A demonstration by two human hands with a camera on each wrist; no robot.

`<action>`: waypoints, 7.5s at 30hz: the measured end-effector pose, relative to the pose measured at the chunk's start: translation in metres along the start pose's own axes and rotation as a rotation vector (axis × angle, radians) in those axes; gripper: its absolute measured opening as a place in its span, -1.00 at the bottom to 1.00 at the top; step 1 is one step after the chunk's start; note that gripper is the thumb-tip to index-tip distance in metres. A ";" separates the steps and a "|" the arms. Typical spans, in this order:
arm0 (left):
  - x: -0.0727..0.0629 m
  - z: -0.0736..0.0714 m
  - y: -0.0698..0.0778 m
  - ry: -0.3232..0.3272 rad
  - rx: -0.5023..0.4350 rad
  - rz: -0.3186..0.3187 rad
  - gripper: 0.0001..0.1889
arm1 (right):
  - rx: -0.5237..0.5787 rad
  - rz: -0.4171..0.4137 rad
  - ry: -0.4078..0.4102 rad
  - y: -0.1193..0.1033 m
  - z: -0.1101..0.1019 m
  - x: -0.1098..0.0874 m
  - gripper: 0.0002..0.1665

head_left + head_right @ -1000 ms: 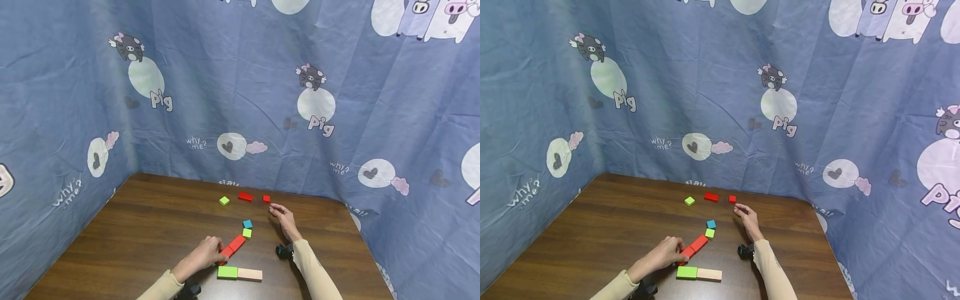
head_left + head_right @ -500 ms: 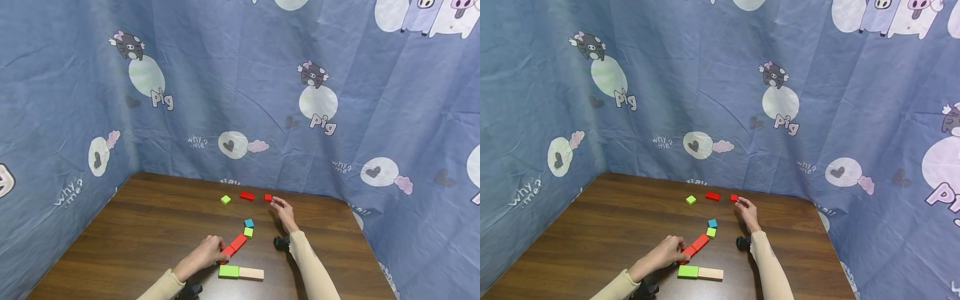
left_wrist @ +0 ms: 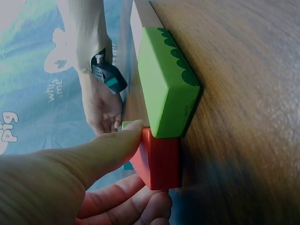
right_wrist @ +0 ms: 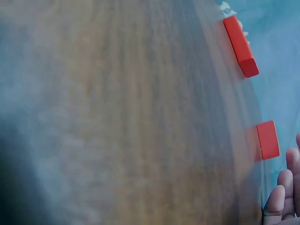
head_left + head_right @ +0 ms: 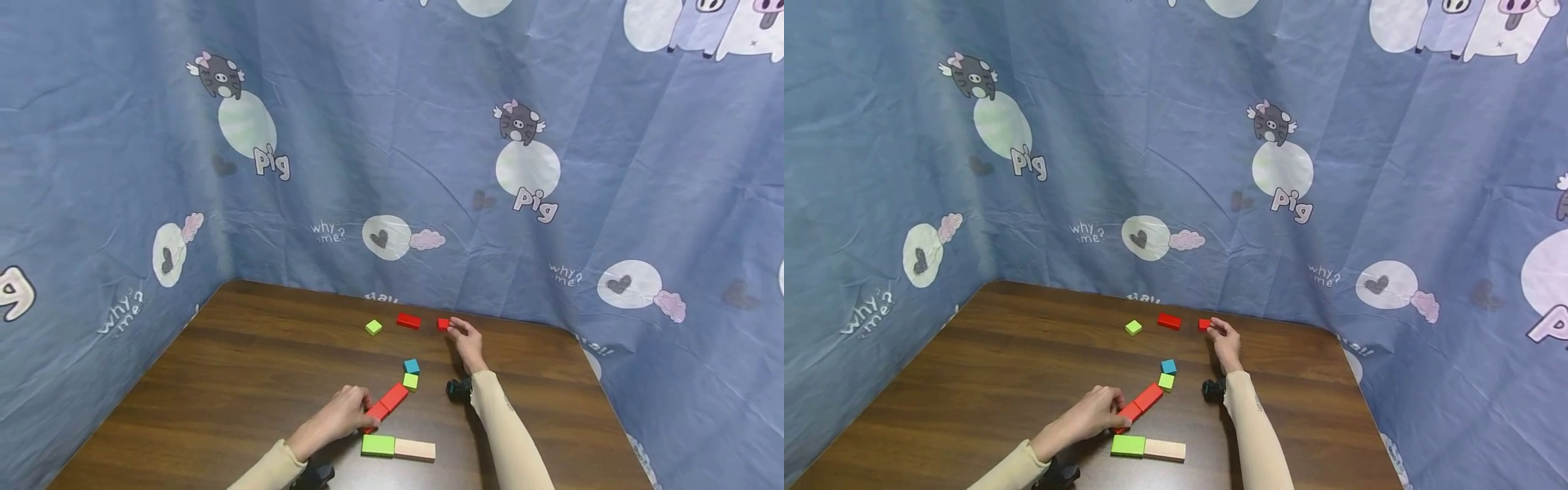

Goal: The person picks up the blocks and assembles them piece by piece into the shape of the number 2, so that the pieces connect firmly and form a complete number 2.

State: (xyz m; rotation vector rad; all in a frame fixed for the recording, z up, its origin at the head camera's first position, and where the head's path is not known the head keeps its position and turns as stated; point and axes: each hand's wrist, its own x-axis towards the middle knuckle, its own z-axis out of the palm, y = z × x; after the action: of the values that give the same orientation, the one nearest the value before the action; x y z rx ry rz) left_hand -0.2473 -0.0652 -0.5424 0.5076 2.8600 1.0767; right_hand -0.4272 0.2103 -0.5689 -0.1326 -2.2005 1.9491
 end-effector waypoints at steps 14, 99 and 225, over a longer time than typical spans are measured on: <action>-0.002 -0.002 0.001 0.016 0.010 0.019 -0.72 | -0.246 -0.031 -0.080 -0.002 -0.002 0.009 -0.56; -0.002 -0.001 0.000 0.021 0.005 0.008 -0.71 | -0.400 -0.097 -0.277 -0.007 -0.001 -0.021 -0.69; 0.000 -0.002 0.001 -0.020 -0.017 -0.024 -0.70 | -0.416 -0.081 -0.560 -0.014 0.025 -0.036 -0.74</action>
State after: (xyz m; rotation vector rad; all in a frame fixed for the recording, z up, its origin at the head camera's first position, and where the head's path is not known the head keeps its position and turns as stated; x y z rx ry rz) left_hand -0.2474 -0.0658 -0.5408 0.4790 2.8294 1.0855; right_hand -0.3966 0.1771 -0.5608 0.4958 -2.8824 1.5911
